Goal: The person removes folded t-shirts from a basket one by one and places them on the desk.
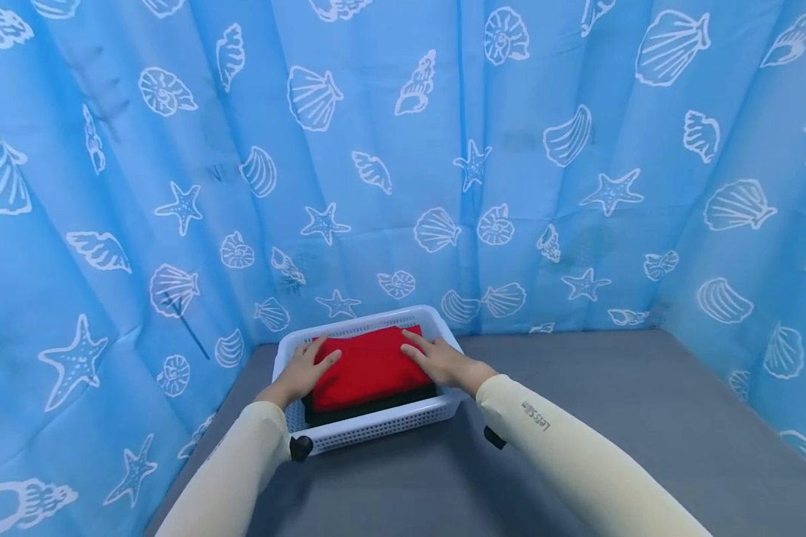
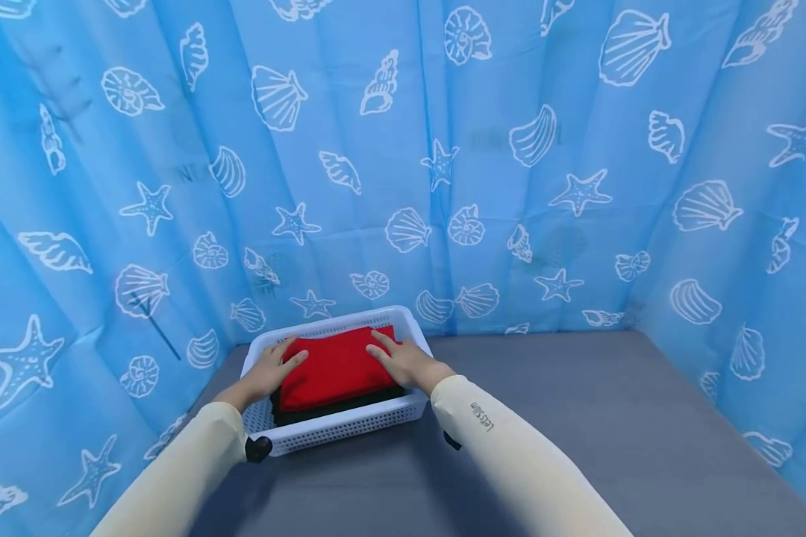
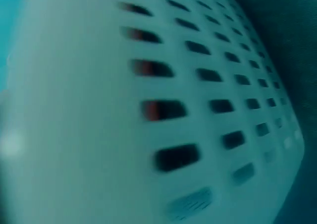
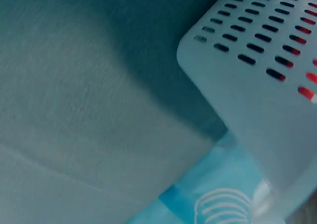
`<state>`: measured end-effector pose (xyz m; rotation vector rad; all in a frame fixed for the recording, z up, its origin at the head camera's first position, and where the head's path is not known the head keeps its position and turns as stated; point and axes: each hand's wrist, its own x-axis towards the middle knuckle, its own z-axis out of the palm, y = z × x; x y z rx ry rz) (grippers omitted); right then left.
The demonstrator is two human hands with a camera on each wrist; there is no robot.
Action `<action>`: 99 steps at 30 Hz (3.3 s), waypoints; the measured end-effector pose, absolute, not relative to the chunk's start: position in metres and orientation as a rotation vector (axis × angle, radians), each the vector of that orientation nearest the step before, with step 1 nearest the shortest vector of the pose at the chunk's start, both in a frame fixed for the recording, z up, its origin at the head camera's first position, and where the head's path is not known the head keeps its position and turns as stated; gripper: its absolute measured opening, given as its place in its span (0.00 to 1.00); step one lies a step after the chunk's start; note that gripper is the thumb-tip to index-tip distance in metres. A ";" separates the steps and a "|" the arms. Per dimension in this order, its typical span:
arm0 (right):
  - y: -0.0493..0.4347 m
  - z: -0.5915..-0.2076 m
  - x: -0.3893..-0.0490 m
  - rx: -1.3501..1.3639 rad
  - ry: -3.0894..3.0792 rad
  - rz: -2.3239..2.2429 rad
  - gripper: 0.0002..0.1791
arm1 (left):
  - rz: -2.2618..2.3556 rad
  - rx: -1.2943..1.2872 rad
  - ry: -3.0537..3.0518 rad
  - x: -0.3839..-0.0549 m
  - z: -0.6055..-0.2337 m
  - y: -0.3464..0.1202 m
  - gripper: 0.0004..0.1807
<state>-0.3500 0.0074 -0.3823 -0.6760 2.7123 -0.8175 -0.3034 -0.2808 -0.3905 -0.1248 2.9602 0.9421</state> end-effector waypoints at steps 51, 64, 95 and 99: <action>-0.014 -0.419 -0.377 -0.530 2.701 -1.294 0.38 | 1.592 -0.307 2.581 -0.319 -0.422 -0.282 0.45; -0.015 -0.417 -0.380 -0.471 2.562 -1.367 0.35 | 1.620 -0.333 2.559 -0.321 -0.427 -0.282 0.43; -0.011 -0.410 -0.385 -0.275 2.257 -1.572 0.35 | 1.725 -0.283 2.548 -0.322 -0.416 -0.289 0.46; -0.010 -0.407 -0.383 -0.280 2.257 -1.565 0.35 | 1.743 -0.275 2.523 -0.320 -0.414 -0.289 0.45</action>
